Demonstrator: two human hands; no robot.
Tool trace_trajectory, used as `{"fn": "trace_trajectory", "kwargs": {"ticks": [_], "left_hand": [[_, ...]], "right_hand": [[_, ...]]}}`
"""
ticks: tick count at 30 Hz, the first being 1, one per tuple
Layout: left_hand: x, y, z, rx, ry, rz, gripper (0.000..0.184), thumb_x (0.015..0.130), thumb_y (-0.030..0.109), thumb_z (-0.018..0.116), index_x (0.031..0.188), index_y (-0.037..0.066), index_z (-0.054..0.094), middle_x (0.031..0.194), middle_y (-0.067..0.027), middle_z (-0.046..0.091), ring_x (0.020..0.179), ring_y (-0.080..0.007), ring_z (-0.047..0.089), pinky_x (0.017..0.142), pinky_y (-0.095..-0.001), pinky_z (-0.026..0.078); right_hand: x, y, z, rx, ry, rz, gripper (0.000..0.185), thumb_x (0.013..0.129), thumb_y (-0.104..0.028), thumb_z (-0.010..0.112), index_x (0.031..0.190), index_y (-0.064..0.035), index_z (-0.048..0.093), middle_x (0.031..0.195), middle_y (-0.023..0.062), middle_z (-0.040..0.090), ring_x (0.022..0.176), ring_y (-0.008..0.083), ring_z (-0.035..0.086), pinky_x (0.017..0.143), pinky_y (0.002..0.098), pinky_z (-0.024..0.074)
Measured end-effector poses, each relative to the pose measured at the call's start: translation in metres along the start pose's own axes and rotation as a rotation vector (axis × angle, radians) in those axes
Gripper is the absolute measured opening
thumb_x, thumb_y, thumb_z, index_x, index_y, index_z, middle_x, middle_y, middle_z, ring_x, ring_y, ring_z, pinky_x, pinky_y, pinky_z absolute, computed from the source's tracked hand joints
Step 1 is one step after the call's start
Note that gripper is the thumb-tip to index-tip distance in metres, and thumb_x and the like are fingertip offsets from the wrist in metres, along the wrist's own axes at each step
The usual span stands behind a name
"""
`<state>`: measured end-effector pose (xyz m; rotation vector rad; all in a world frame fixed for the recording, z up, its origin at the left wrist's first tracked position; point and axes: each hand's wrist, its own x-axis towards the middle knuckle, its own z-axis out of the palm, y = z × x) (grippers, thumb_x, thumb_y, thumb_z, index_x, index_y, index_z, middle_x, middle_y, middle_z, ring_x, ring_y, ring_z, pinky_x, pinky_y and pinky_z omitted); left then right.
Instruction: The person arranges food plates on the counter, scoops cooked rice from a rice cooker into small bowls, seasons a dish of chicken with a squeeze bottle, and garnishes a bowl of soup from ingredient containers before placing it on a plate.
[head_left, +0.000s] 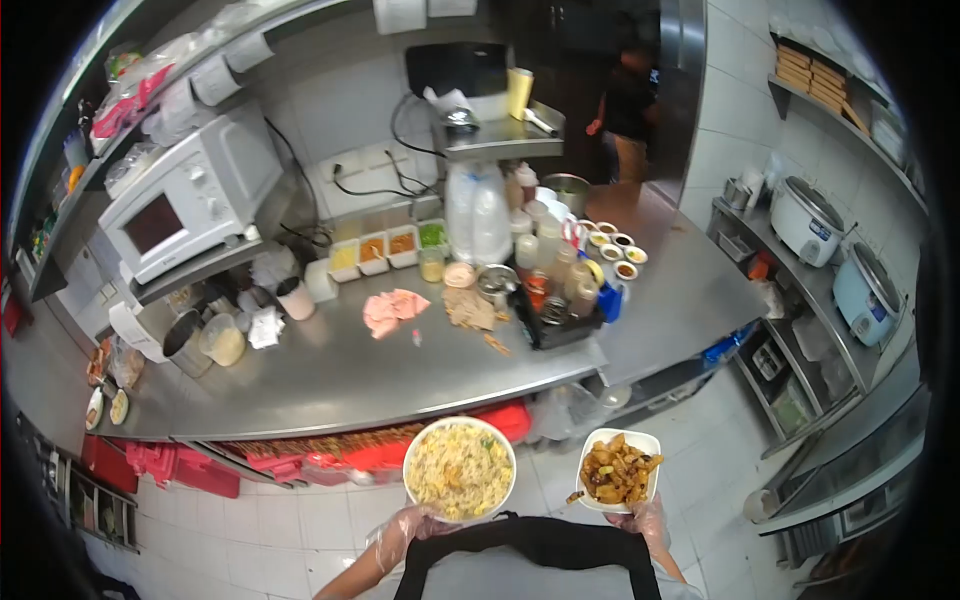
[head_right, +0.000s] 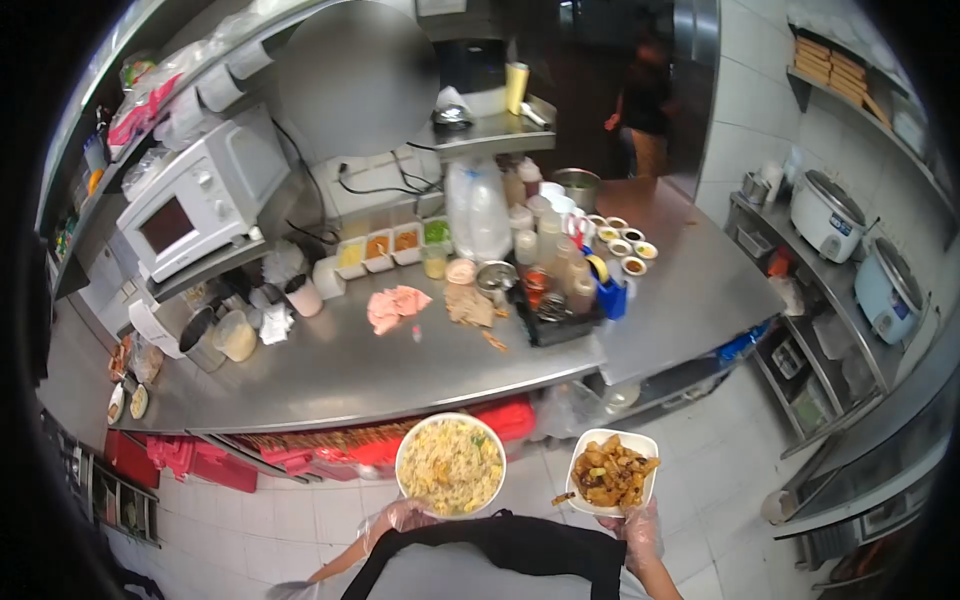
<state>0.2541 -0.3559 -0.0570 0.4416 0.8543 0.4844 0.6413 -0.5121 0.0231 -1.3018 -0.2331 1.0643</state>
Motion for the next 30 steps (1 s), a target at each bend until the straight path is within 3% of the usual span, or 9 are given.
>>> {"fn": "trace_trajectory", "kwargs": {"ticks": [3, 6, 10, 13, 16, 17, 20, 24, 30], "left_hand": [[0.043, -0.006, 0.084, 0.062, -0.1, -0.088, 0.059, 0.08, 0.005, 0.054, 0.134, -0.004, 0.034, 0.127, -0.0211, 0.052, 0.112, -0.0321, 0.055, 0.096, -0.042, 0.046], [0.096, -0.014, 0.155, 0.099, -0.294, -0.168, 0.063, 0.079, 0.008, 0.056, 0.136, -0.002, 0.032, 0.13, -0.0198, 0.049, 0.116, -0.0305, 0.053, 0.098, -0.0424, 0.044], [0.122, -0.005, 0.3, -0.056, -0.591, -0.036, 0.061, 0.081, 0.005, 0.049, 0.138, -0.003, 0.028, 0.136, -0.0209, 0.043, 0.122, -0.0321, 0.048, 0.102, -0.0449, 0.042], [0.191, -0.004, 0.371, -0.013, -0.543, -0.057, 0.06, 0.082, 0.004, 0.047, 0.137, -0.004, 0.027, 0.135, -0.0223, 0.043, 0.121, -0.0327, 0.049, 0.1, -0.044, 0.044], [0.279, -0.006, 0.425, 0.017, -0.507, -0.06, 0.055, 0.083, 0.003, 0.045, 0.135, -0.007, 0.028, 0.13, -0.0249, 0.046, 0.116, -0.0343, 0.052, 0.095, -0.0438, 0.049], [0.312, -0.005, 0.442, 0.082, -0.464, -0.071, 0.052, 0.084, 0.004, 0.044, 0.133, -0.006, 0.03, 0.127, -0.0251, 0.048, 0.114, -0.0332, 0.054, 0.092, -0.0434, 0.05], [0.392, -0.001, 0.49, 0.177, -0.399, -0.057, 0.046, 0.086, 0.007, 0.043, 0.129, -0.006, 0.034, 0.121, -0.0255, 0.051, 0.109, -0.0321, 0.057, 0.087, -0.0434, 0.052], [0.469, 0.019, 0.532, 0.147, -0.396, -0.034, 0.043, 0.086, 0.007, 0.043, 0.126, -0.006, 0.036, 0.119, -0.025, 0.052, 0.107, -0.0326, 0.057, 0.088, -0.0433, 0.052], [0.563, 0.044, 0.565, 0.121, -0.318, -0.025, 0.057, 0.08, -0.002, 0.04, 0.135, 0.002, 0.022, 0.126, -0.0249, 0.046, 0.107, -0.039, 0.056, 0.084, -0.0488, 0.055]], "right_hand": [[0.005, -0.027, -0.064, -0.031, 0.052, -0.1, 0.047, 0.093, -0.028, 0.053, 0.128, -0.006, 0.03, 0.118, 0.0168, 0.051, 0.091, 0.0301, 0.063, 0.067, 0.038, 0.0584], [0.016, -0.045, -0.119, 0.003, 0.064, -0.186, 0.044, 0.093, -0.026, 0.052, 0.126, -0.0054, 0.032, 0.117, 0.0161, 0.052, 0.091, 0.0287, 0.063, 0.066, 0.0361, 0.0581], [0.045, -0.048, -0.186, 0.083, 0.181, -0.186, 0.041, 0.088, -0.014, 0.048, 0.124, -0.002, 0.034, 0.111, 0.0177, 0.054, 0.082, 0.0268, 0.064, 0.057, 0.0315, 0.0553], [0.059, -0.09, -0.177, 0.155, 0.375, -0.11, 0.047, 0.077, 0.005, 0.038, 0.123, 0.0023, 0.034, 0.106, 0.022, 0.056, 0.074, 0.0287, 0.063, 0.05, 0.0303, 0.0515], [0.094, -0.104, -0.203, 0.211, 0.321, -0.146, 0.052, 0.075, 0.008, 0.035, 0.126, 0.0025, 0.031, 0.111, 0.0242, 0.053, 0.079, 0.033, 0.064, 0.052, 0.0346, 0.0549], [0.107, -0.113, -0.209, 0.195, 0.343, -0.119, 0.054, 0.074, 0.007, 0.035, 0.127, 0.0027, 0.029, 0.115, 0.0258, 0.05, 0.085, 0.0368, 0.064, 0.056, 0.0397, 0.0578], [0.149, -0.138, -0.221, 0.217, 0.461, -0.117, 0.041, 0.086, -0.008, 0.047, 0.125, 0.0008, 0.036, 0.11, 0.022, 0.054, 0.079, 0.0291, 0.064, 0.052, 0.0309, 0.0551], [0.23, -0.157, -0.28, 0.292, 0.151, -0.195, 0.041, 0.089, -0.008, 0.046, 0.127, 0.0, 0.032, 0.115, 0.0221, 0.052, 0.085, 0.0331, 0.064, 0.063, 0.0391, 0.0572], [0.375, -0.24, -0.28, 0.331, 0.341, -0.212, 0.038, 0.094, -0.01, 0.041, 0.129, 0.0, 0.03, 0.122, 0.0207, 0.05, 0.095, 0.0334, 0.062, 0.071, 0.0418, 0.0575]]}}
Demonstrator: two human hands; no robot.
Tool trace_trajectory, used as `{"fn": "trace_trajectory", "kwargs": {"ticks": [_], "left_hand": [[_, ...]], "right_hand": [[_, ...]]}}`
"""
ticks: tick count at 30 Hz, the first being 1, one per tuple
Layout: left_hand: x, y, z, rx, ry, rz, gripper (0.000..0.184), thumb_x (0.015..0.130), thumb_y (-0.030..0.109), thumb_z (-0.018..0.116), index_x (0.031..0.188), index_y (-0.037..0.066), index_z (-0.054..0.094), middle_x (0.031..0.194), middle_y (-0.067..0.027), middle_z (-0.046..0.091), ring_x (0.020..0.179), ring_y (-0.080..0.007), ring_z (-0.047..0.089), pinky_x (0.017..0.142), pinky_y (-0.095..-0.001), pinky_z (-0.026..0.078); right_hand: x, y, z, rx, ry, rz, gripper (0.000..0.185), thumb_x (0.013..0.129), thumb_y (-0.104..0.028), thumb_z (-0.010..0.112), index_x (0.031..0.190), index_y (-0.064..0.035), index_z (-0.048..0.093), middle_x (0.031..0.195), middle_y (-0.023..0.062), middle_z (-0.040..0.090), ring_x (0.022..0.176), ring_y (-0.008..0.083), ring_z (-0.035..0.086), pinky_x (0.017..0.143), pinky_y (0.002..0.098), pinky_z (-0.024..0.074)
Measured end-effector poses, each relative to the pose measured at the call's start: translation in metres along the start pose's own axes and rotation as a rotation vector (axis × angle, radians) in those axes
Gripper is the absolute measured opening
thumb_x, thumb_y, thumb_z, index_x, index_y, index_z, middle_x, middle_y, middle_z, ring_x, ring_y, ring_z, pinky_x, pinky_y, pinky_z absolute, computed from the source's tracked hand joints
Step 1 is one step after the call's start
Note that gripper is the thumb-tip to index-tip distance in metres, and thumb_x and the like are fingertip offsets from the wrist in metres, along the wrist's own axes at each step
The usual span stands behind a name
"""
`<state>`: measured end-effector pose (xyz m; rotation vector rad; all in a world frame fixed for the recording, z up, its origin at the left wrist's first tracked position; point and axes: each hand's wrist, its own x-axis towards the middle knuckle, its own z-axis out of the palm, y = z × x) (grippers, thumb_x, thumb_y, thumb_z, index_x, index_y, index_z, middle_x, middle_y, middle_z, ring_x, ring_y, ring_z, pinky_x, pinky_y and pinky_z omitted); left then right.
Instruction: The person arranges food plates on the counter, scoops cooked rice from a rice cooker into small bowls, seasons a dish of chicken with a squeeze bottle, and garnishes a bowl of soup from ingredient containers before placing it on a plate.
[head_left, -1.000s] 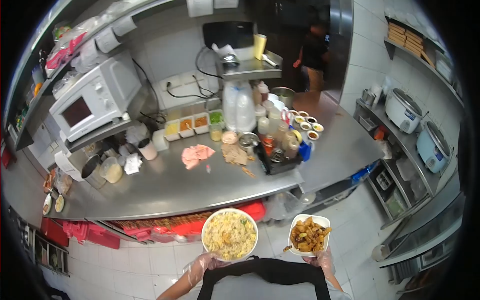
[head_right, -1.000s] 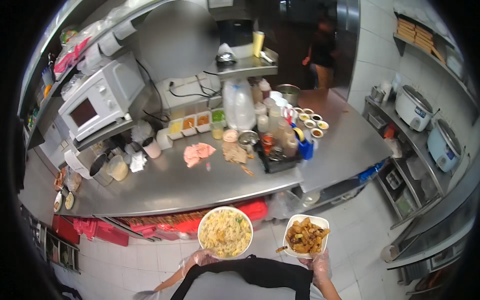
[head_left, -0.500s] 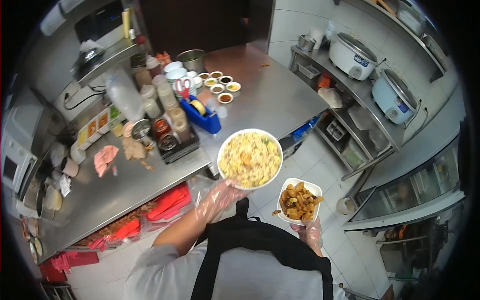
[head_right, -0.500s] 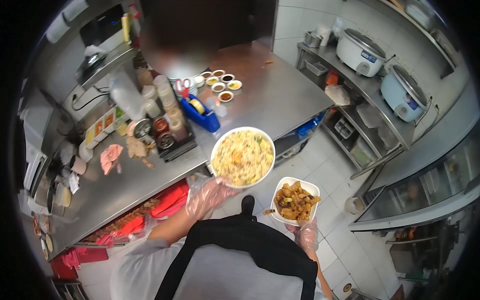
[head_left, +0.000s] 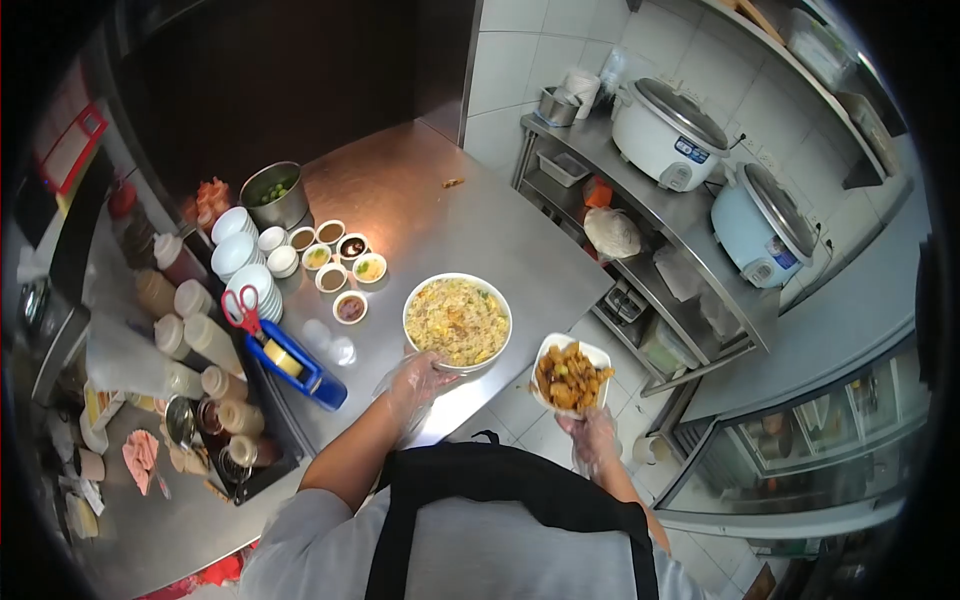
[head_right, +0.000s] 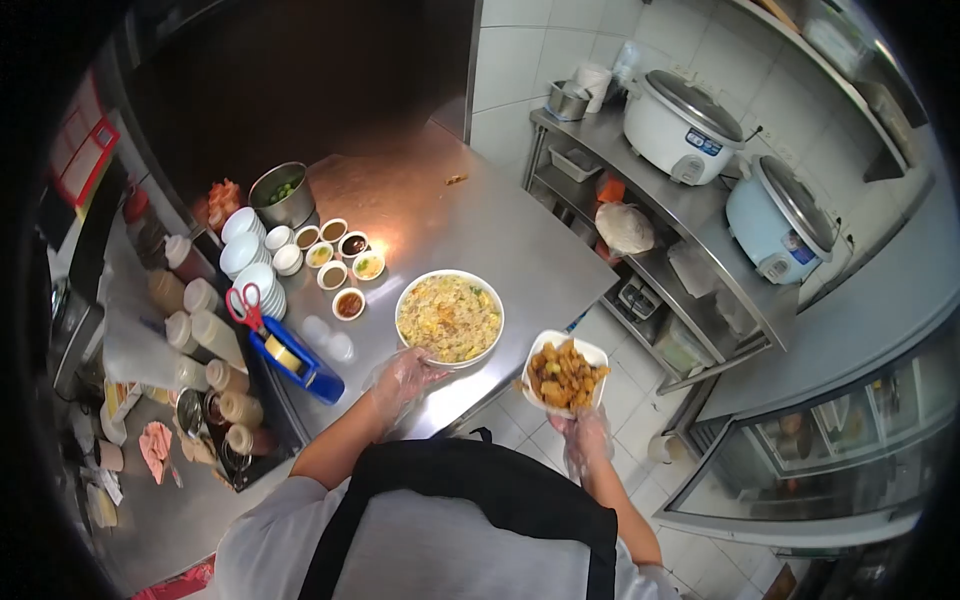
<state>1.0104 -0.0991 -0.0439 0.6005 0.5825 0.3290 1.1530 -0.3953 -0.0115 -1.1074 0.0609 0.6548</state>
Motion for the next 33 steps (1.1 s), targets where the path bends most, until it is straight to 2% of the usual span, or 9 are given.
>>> {"fn": "trace_trajectory", "kwargs": {"ticks": [2, 5, 11, 24, 25, 27, 29, 31, 33], "left_hand": [[0.006, 0.015, 0.007, -0.019, -0.029, 0.013, 0.059, 0.08, -0.004, 0.039, 0.135, 0.006, 0.023, 0.126, -0.0254, 0.045, 0.108, -0.0386, 0.057, 0.082, -0.0484, 0.056], [0.008, 0.023, 0.02, 0.098, 0.216, -0.005, 0.066, 0.077, -0.004, 0.043, 0.137, 0.013, 0.023, 0.126, -0.0235, 0.047, 0.104, -0.0378, 0.06, 0.075, -0.0435, 0.06], [0.0, 0.025, 0.053, 0.018, 0.327, -0.013, 0.07, 0.074, -0.007, 0.044, 0.137, 0.014, 0.023, 0.127, -0.0221, 0.048, 0.102, -0.0375, 0.061, 0.07, -0.0421, 0.06], [0.076, 0.07, 0.131, -0.225, 0.395, 0.335, 0.079, 0.071, -0.01, 0.052, 0.138, 0.016, 0.022, 0.127, -0.0175, 0.052, 0.097, -0.0348, 0.064, 0.063, -0.0377, 0.062], [0.087, 0.075, 0.136, -0.201, 0.553, 0.267, 0.078, 0.072, -0.01, 0.051, 0.139, 0.015, 0.021, 0.128, -0.0165, 0.051, 0.099, -0.0335, 0.063, 0.065, -0.0371, 0.062], [0.106, 0.079, 0.129, -0.214, 0.478, 0.361, 0.078, 0.072, -0.01, 0.051, 0.14, 0.014, 0.021, 0.129, -0.0161, 0.051, 0.099, -0.0323, 0.064, 0.066, -0.0359, 0.062], [0.13, 0.071, 0.098, -0.11, 0.51, 0.338, 0.079, 0.073, -0.009, 0.054, 0.14, 0.012, 0.02, 0.125, -0.0139, 0.054, 0.094, -0.0274, 0.066, 0.066, -0.0324, 0.061], [0.129, 0.085, 0.099, -0.157, 0.53, 0.351, 0.077, 0.074, -0.008, 0.056, 0.14, 0.011, 0.02, 0.119, -0.0138, 0.057, 0.089, -0.0245, 0.067, 0.066, -0.0319, 0.059], [0.137, 0.082, 0.093, -0.162, 0.603, 0.333, 0.076, 0.075, -0.004, 0.063, 0.138, 0.008, 0.022, 0.106, -0.0137, 0.061, 0.082, -0.0223, 0.066, 0.069, -0.0328, 0.057]], "right_hand": [[0.071, -0.002, 0.009, -0.05, -0.098, -0.023, 0.039, 0.095, -0.012, 0.041, 0.13, -0.0008, 0.029, 0.122, 0.0198, 0.05, 0.096, 0.0337, 0.062, 0.072, 0.0421, 0.0574], [0.17, -0.009, 0.048, -0.154, -0.12, -0.023, 0.038, 0.096, -0.014, 0.04, 0.13, -0.0015, 0.029, 0.121, 0.0182, 0.052, 0.096, 0.0323, 0.062, 0.072, 0.0406, 0.0577], [0.307, -0.026, 0.185, -0.309, -0.355, 0.145, 0.032, 0.097, -0.01, 0.036, 0.125, 0.0036, 0.036, 0.12, 0.018, 0.053, 0.096, 0.0297, 0.062, 0.076, 0.0392, 0.0578], [0.438, 0.081, 0.352, -0.491, -0.838, 0.514, 0.032, 0.095, -0.01, 0.041, 0.12, 0.0099, 0.04, 0.111, 0.0241, 0.056, 0.09, 0.0297, 0.063, 0.08, 0.0384, 0.0575], [0.436, 0.068, 0.357, -0.307, -0.89, 0.651, 0.027, 0.095, -0.013, 0.04, 0.113, 0.0074, 0.044, 0.104, 0.0246, 0.058, 0.087, 0.0317, 0.065, 0.076, 0.0366, 0.0573], [0.433, 0.026, 0.372, -0.764, -0.848, 0.464, 0.027, 0.093, -0.014, 0.042, 0.113, 0.0029, 0.048, 0.106, 0.0186, 0.06, 0.083, 0.029, 0.065, 0.073, 0.0359, 0.0555], [0.604, 0.151, 0.378, -1.881, -1.255, -0.703, 0.031, 0.088, -0.014, 0.046, 0.116, -0.0018, 0.052, 0.112, 0.0107, 0.061, 0.092, 0.0261, 0.062, 0.08, 0.034, 0.0516], [0.491, 0.012, 0.406, -1.741, -0.931, -0.694, 0.032, 0.082, -0.013, 0.049, 0.112, -0.0026, 0.056, 0.117, 0.0079, 0.059, 0.103, 0.0233, 0.057, 0.087, 0.0323, 0.0462], [0.534, 0.028, 0.392, -1.505, -0.892, -1.237, 0.033, 0.081, -0.015, 0.05, 0.112, -0.0072, 0.058, 0.118, 0.012, 0.057, 0.11, 0.0223, 0.052, 0.091, 0.0342, 0.042]]}}
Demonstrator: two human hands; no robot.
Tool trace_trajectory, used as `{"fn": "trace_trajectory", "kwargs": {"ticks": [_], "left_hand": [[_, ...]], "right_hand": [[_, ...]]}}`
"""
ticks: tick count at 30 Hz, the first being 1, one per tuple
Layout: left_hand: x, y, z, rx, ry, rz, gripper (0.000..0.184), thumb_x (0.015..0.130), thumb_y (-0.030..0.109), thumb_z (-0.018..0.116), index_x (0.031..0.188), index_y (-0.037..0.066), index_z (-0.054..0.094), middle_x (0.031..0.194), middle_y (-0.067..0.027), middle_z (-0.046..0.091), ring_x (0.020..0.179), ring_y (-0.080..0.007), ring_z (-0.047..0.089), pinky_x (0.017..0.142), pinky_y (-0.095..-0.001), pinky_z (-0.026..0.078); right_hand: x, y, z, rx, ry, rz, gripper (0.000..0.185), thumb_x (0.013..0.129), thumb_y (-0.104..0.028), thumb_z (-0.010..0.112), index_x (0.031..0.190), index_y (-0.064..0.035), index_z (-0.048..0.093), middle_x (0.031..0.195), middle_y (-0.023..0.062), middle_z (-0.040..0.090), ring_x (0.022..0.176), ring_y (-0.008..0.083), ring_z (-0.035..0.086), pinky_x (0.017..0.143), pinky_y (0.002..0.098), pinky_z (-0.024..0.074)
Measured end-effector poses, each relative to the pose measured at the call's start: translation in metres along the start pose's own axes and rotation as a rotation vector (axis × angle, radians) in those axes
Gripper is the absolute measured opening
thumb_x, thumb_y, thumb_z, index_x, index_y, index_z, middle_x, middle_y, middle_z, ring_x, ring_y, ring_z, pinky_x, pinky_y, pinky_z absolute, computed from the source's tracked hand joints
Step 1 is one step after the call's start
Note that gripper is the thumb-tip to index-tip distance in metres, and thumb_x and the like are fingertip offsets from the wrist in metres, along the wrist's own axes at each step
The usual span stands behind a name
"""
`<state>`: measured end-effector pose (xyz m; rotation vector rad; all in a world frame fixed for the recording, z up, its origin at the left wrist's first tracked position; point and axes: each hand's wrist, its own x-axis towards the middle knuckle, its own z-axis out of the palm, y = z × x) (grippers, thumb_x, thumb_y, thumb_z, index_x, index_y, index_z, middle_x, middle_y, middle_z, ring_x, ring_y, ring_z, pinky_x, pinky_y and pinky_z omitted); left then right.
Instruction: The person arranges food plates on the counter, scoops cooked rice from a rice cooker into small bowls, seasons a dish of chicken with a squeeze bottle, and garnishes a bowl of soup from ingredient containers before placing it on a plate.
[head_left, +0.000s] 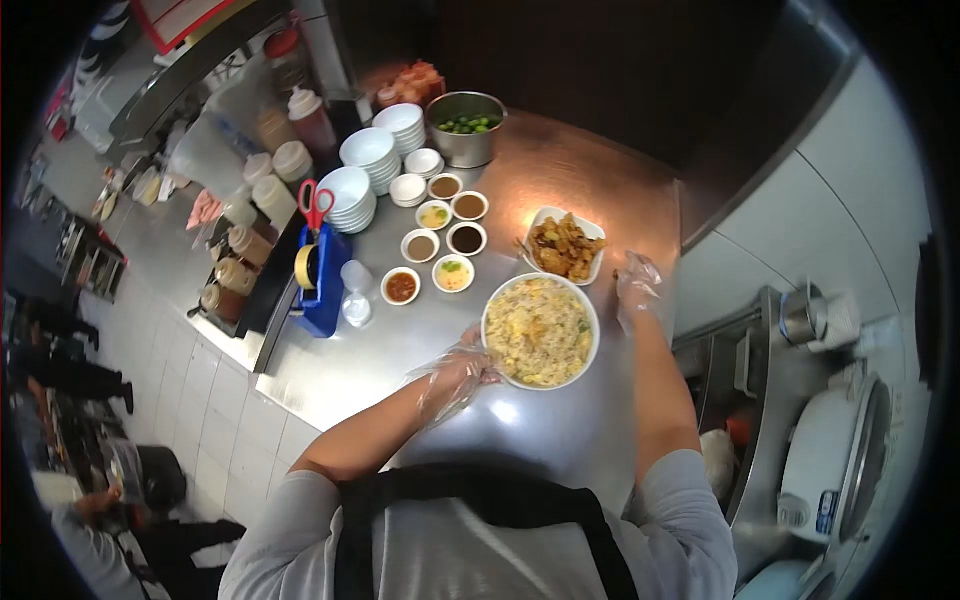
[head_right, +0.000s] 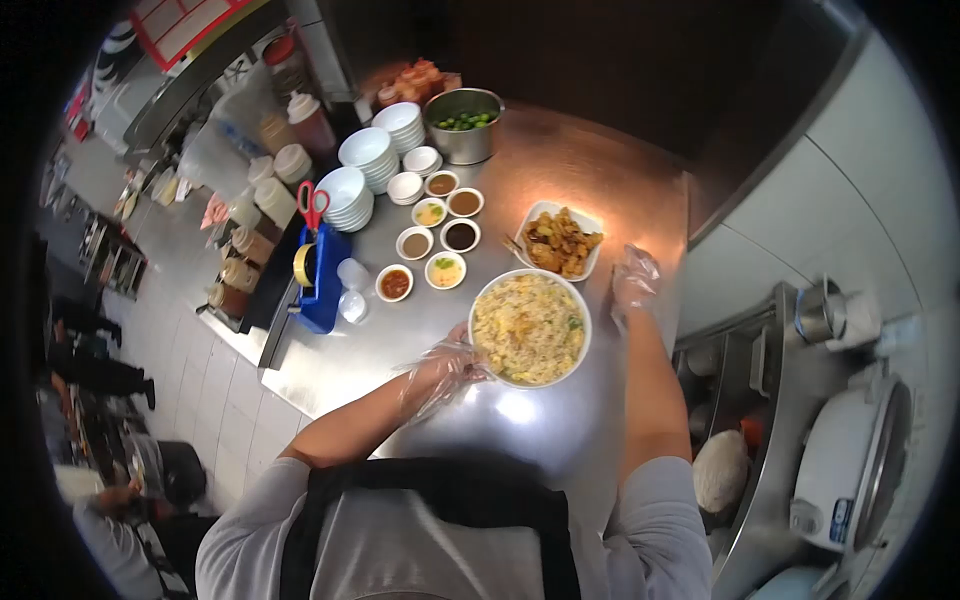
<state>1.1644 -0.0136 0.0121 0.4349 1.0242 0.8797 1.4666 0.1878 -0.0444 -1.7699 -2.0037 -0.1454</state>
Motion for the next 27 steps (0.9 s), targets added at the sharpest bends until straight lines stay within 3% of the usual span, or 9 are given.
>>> {"fn": "trace_trajectory", "kwargs": {"ticks": [2, 5, 11, 14, 17, 19, 25, 26, 27], "left_hand": [[0.008, -0.011, -0.014, -0.063, 0.061, 0.028, 0.076, 0.075, -0.003, 0.066, 0.137, 0.007, 0.023, 0.102, -0.0136, 0.061, 0.083, -0.0238, 0.065, 0.072, -0.0334, 0.057], [-0.018, 0.006, -0.037, -0.096, 0.155, 0.083, 0.075, 0.074, -0.004, 0.067, 0.136, 0.007, 0.027, 0.096, -0.0128, 0.061, 0.084, -0.0259, 0.065, 0.076, -0.0338, 0.056], [-0.101, 0.029, -0.104, 0.091, 0.383, 0.391, 0.024, 0.079, -0.003, 0.052, 0.102, 0.004, 0.052, 0.088, -0.012, 0.061, 0.083, -0.024, 0.064, 0.078, -0.0351, 0.052], [-0.113, 0.059, -0.168, 0.323, 0.443, 0.612, 0.012, 0.071, -0.004, 0.043, 0.07, 0.005, 0.051, 0.079, -0.0103, 0.059, 0.076, -0.0217, 0.059, 0.072, -0.0337, 0.05], [-0.121, 0.129, -0.156, 1.012, 0.448, 0.802, 0.008, 0.076, 0.004, 0.047, 0.069, 0.002, 0.051, 0.076, -0.0116, 0.058, 0.073, -0.022, 0.057, 0.069, -0.0355, 0.047], [-0.1, 0.168, -0.148, 1.504, 0.525, 0.938, 0.016, 0.078, 0.015, 0.053, 0.073, 0.0, 0.056, 0.076, -0.0136, 0.059, 0.073, -0.0258, 0.059, 0.069, -0.0381, 0.048], [0.014, 0.238, -0.169, 2.31, 0.81, 0.578, 0.028, 0.077, 0.025, 0.056, 0.092, 0.006, 0.068, 0.092, -0.0141, 0.067, 0.087, -0.0249, 0.065, 0.068, -0.0398, 0.052], [0.023, 0.256, -0.165, 2.193, 0.641, 0.203, 0.031, 0.081, 0.024, 0.051, 0.1, 0.007, 0.068, 0.104, -0.0134, 0.066, 0.097, -0.0245, 0.063, 0.081, -0.0457, 0.048], [0.041, 0.253, -0.181, 2.184, 0.604, 0.291, 0.031, 0.084, 0.022, 0.047, 0.104, 0.01, 0.068, 0.112, -0.011, 0.065, 0.105, -0.0247, 0.06, 0.094, -0.0548, 0.036]], "right_hand": [[-0.006, 0.031, 0.02, -0.218, 0.031, -0.245, 0.032, 0.081, -0.015, 0.053, 0.111, -0.0123, 0.06, 0.112, 0.0135, 0.06, 0.1, 0.0276, 0.056, 0.086, 0.0404, 0.0444], [-0.02, 0.039, 0.018, 0.024, -0.199, 0.099, 0.031, 0.082, -0.014, 0.054, 0.112, -0.011, 0.061, 0.102, 0.0148, 0.063, 0.088, 0.0337, 0.059, 0.079, 0.0409, 0.0475], [-0.065, -0.111, -0.104, 0.804, 0.368, 0.136, 0.027, 0.083, -0.009, 0.055, 0.109, -0.0057, 0.062, 0.099, 0.0165, 0.063, 0.088, 0.0329, 0.06, 0.082, 0.0414, 0.0473], [-0.133, -0.193, -0.113, 0.396, 0.0, -0.538, 0.016, 0.087, -0.007, 0.054, 0.099, -0.0077, 0.064, 0.095, 0.0105, 0.064, 0.084, 0.0271, 0.061, 0.08, 0.0386, 0.048], [-0.196, -0.253, -0.078, 1.038, -0.507, -0.227, 0.013, 0.086, -0.015, 0.057, 0.091, -0.0057, 0.064, 0.092, 0.0139, 0.063, 0.082, 0.0296, 0.059, 0.078, 0.0411, 0.0473], [-0.205, -0.289, -0.068, 0.928, -0.462, -0.271, 0.011, 0.084, -0.013, 0.059, 0.09, -0.0051, 0.064, 0.09, 0.014, 0.062, 0.084, 0.0294, 0.059, 0.078, 0.0416, 0.0472], [-0.208, -0.313, -0.1, 0.616, -0.212, -0.623, 0.013, 0.076, -0.011, 0.064, 0.088, -0.008, 0.065, 0.089, 0.0127, 0.063, 0.086, 0.0301, 0.059, 0.075, 0.044, 0.0467], [-0.216, -0.309, -0.102, 0.605, -0.168, -0.602, 0.013, 0.075, -0.011, 0.065, 0.087, -0.0094, 0.065, 0.089, 0.0121, 0.062, 0.083, 0.0301, 0.059, 0.074, 0.0439, 0.0468], [-0.225, -0.301, -0.101, 0.589, -0.127, -0.586, 0.012, 0.074, -0.011, 0.066, 0.087, -0.0107, 0.065, 0.088, 0.0114, 0.062, 0.081, 0.0302, 0.06, 0.073, 0.0437, 0.0468]]}}
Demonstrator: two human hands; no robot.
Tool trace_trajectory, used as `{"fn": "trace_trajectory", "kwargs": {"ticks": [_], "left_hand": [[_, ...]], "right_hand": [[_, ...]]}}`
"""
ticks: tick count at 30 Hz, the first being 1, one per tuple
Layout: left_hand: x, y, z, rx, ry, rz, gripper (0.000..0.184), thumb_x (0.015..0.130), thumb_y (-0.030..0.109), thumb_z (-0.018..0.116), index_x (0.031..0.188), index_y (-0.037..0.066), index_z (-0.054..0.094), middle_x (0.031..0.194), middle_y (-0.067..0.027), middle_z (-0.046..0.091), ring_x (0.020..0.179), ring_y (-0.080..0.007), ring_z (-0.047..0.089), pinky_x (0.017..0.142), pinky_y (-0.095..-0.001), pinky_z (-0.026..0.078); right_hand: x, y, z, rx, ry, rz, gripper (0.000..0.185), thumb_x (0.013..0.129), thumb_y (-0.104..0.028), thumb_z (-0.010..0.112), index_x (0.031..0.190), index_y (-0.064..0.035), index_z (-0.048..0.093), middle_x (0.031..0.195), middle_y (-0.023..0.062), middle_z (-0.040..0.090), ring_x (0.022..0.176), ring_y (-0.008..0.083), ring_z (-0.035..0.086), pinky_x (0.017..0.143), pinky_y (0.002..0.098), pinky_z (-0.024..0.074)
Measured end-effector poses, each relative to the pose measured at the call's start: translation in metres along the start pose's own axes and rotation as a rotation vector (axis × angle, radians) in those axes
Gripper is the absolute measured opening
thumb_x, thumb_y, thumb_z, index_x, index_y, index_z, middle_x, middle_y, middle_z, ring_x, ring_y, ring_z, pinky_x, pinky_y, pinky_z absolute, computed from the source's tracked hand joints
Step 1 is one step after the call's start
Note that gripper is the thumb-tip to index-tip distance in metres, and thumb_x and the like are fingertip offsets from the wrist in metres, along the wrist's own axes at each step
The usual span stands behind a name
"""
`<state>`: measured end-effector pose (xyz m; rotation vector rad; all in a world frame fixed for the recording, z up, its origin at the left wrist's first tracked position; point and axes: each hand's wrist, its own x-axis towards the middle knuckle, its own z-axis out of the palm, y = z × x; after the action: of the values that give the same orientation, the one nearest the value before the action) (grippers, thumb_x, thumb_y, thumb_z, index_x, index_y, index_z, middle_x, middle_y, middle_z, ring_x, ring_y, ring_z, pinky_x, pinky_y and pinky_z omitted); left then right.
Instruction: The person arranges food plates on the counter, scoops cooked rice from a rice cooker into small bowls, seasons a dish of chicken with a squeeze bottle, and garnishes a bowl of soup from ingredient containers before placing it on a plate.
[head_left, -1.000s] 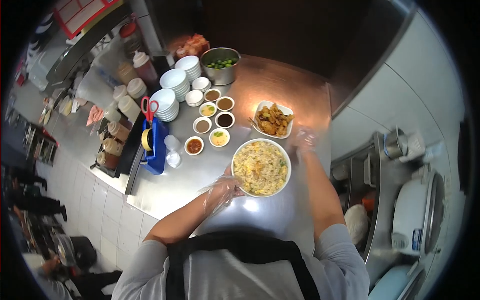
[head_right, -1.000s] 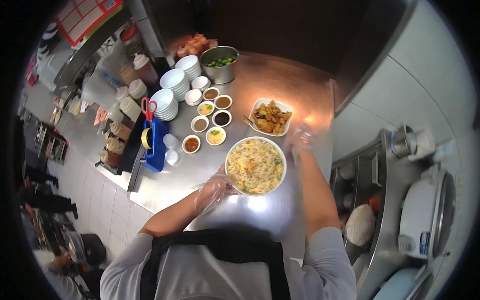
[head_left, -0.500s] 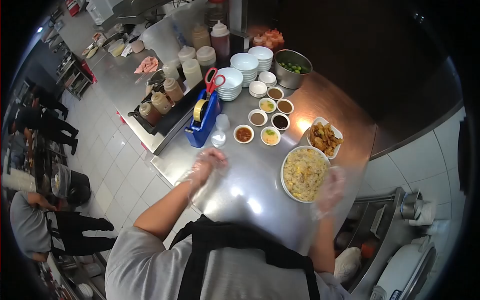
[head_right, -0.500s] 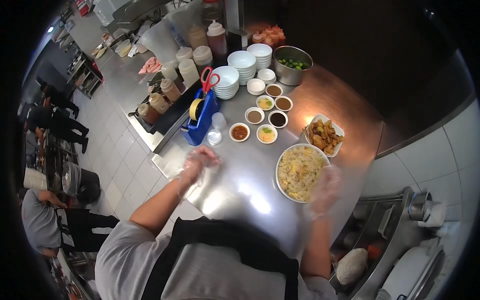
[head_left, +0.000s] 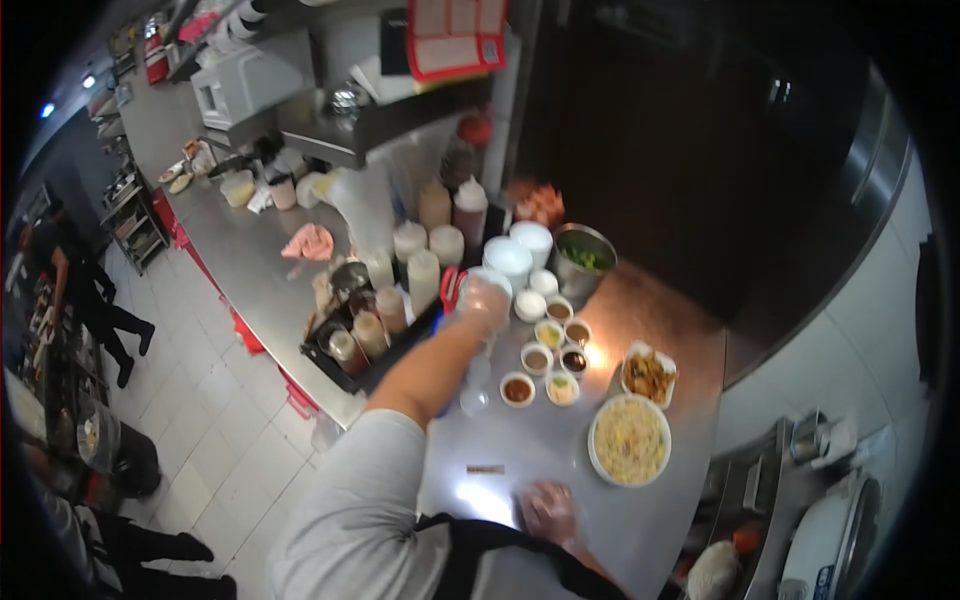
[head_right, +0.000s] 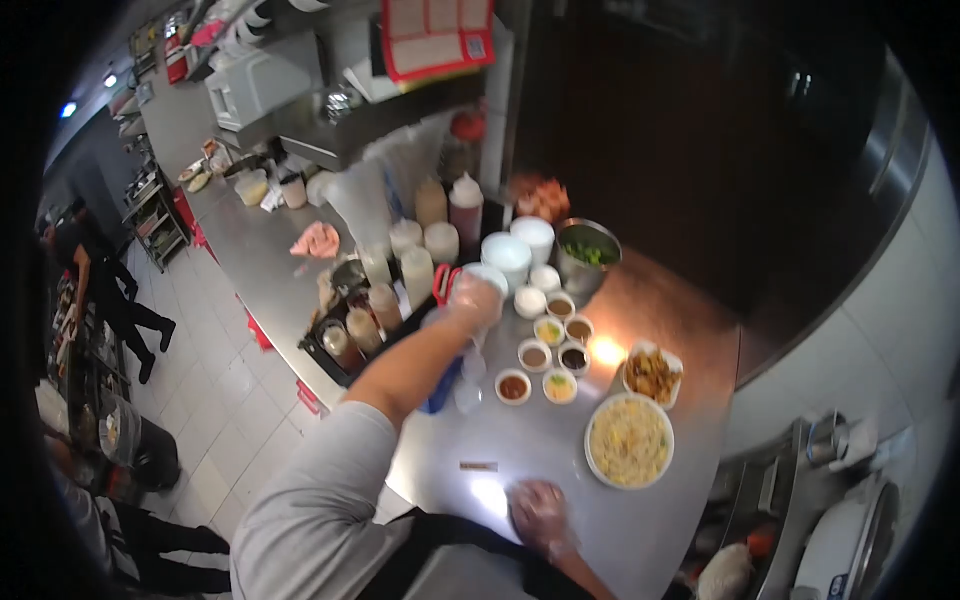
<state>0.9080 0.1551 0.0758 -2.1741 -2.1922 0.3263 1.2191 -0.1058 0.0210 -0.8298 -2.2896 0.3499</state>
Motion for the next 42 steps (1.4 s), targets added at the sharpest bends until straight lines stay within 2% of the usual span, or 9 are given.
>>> {"fn": "trace_trajectory", "kwargs": {"ticks": [3, 13, 22, 27, 30, 34, 36, 38, 42], "left_hand": [[0.002, -0.004, 0.015, -0.202, 0.022, -0.028, 0.031, 0.085, 0.022, 0.049, 0.107, 0.012, 0.067, 0.113, -0.0102, 0.064, 0.109, -0.0248, 0.06, 0.103, -0.0584, 0.022], [-0.002, -0.039, -0.004, -0.618, 0.091, -0.11, 0.025, 0.078, 0.02, 0.057, 0.095, 0.008, 0.07, 0.101, -0.0179, 0.066, 0.096, -0.0307, 0.065, 0.085, -0.0428, 0.049], [-0.007, -0.047, -0.022, -0.791, 0.331, -0.125, 0.025, 0.084, 0.023, 0.052, 0.101, 0.009, 0.064, 0.1, -0.0157, 0.066, 0.094, -0.0312, 0.064, 0.082, -0.046, 0.047], [-0.039, -0.047, -0.046, -1.123, 0.49, 0.298, 0.027, 0.093, 0.026, 0.046, 0.1, 0.005, 0.06, 0.1, -0.0136, 0.063, 0.092, -0.0287, 0.06, 0.082, -0.0389, 0.046], [-0.106, -0.027, -0.068, -2.308, -0.18, 0.132, 0.019, 0.094, 0.02, 0.051, 0.104, 0.006, 0.059, 0.097, -0.0082, 0.064, 0.088, -0.02, 0.062, 0.076, -0.0325, 0.049], [-0.181, 0.003, -0.008, -2.588, -0.526, 0.352, 0.033, 0.095, 0.03, 0.053, 0.113, 0.003, 0.057, 0.105, -0.007, 0.064, 0.091, -0.0143, 0.061, 0.081, -0.0275, 0.049], [-0.224, 0.013, -0.006, -2.423, -0.603, -0.04, 0.037, 0.096, 0.036, 0.049, 0.113, 0.003, 0.056, 0.1, -0.0072, 0.063, 0.089, -0.0148, 0.062, 0.077, -0.03, 0.051], [-0.246, 0.046, 0.053, -2.86, -0.698, 0.145, 0.045, 0.096, 0.042, 0.045, 0.117, 0.004, 0.054, 0.101, -0.0081, 0.063, 0.091, -0.0161, 0.062, 0.079, -0.0303, 0.051], [-0.271, 0.041, 0.058, -2.602, -0.754, -0.03, 0.06, 0.094, 0.054, 0.039, 0.125, 0.003, 0.048, 0.114, -0.0119, 0.058, 0.104, -0.0241, 0.058, 0.09, -0.0384, 0.048]], "right_hand": [[-0.035, 0.002, -0.005, -0.058, 0.007, 0.068, 0.014, 0.072, -0.01, 0.066, 0.086, -0.0113, 0.063, 0.082, 0.0073, 0.062, 0.077, 0.0285, 0.06, 0.072, 0.0426, 0.0465], [-0.016, -0.025, 0.011, -0.234, -0.077, 0.256, 0.033, 0.088, -0.037, 0.062, 0.104, -0.0084, 0.066, 0.089, 0.0113, 0.067, 0.082, 0.0268, 0.063, 0.08, 0.0467, 0.0461], [0.064, -0.045, 0.026, -0.099, -0.114, 0.073, 0.016, 0.071, -0.008, 0.065, 0.088, -0.0065, 0.063, 0.08, 0.0083, 0.061, 0.075, 0.0302, 0.056, 0.079, 0.0409, 0.043], [0.084, -0.05, 0.028, 0.31, 0.12, 0.501, 0.029, 0.078, -0.011, 0.065, 0.105, -0.0033, 0.058, 0.094, 0.0069, 0.061, 0.086, 0.0208, 0.058, 0.08, 0.0334, 0.0452], [0.125, -0.065, 0.017, 0.769, 0.371, 0.777, 0.041, 0.079, -0.009, 0.065, 0.117, -0.002, 0.05, 0.106, 0.006, 0.057, 0.1, 0.016, 0.054, 0.085, 0.03, 0.045], [0.129, -0.057, 0.011, 1.191, 0.43, 0.757, 0.056, 0.081, -0.013, 0.064, 0.13, -0.0026, 0.039, 0.116, 0.0097, 0.055, 0.1, 0.0162, 0.056, 0.085, 0.031, 0.0452], [0.122, -0.06, 0.006, 0.963, 0.069, 0.742, 0.048, 0.084, -0.02, 0.066, 0.124, -0.0006, 0.047, 0.115, 0.0098, 0.055, 0.101, 0.0167, 0.056, 0.083, 0.0305, 0.0468], [0.134, -0.106, -0.011, 0.624, -0.168, 0.876, 0.044, 0.084, -0.021, 0.067, 0.118, 0.0007, 0.052, 0.112, 0.0097, 0.057, 0.1, 0.0177, 0.058, 0.081, 0.0304, 0.0479], [0.096, -0.094, 0.024, 0.456, -0.243, 0.311, 0.044, 0.077, -0.026, 0.071, 0.111, 0.0002, 0.058, 0.09, 0.0105, 0.064, 0.082, 0.0245, 0.063, 0.072, 0.036, 0.0497]]}}
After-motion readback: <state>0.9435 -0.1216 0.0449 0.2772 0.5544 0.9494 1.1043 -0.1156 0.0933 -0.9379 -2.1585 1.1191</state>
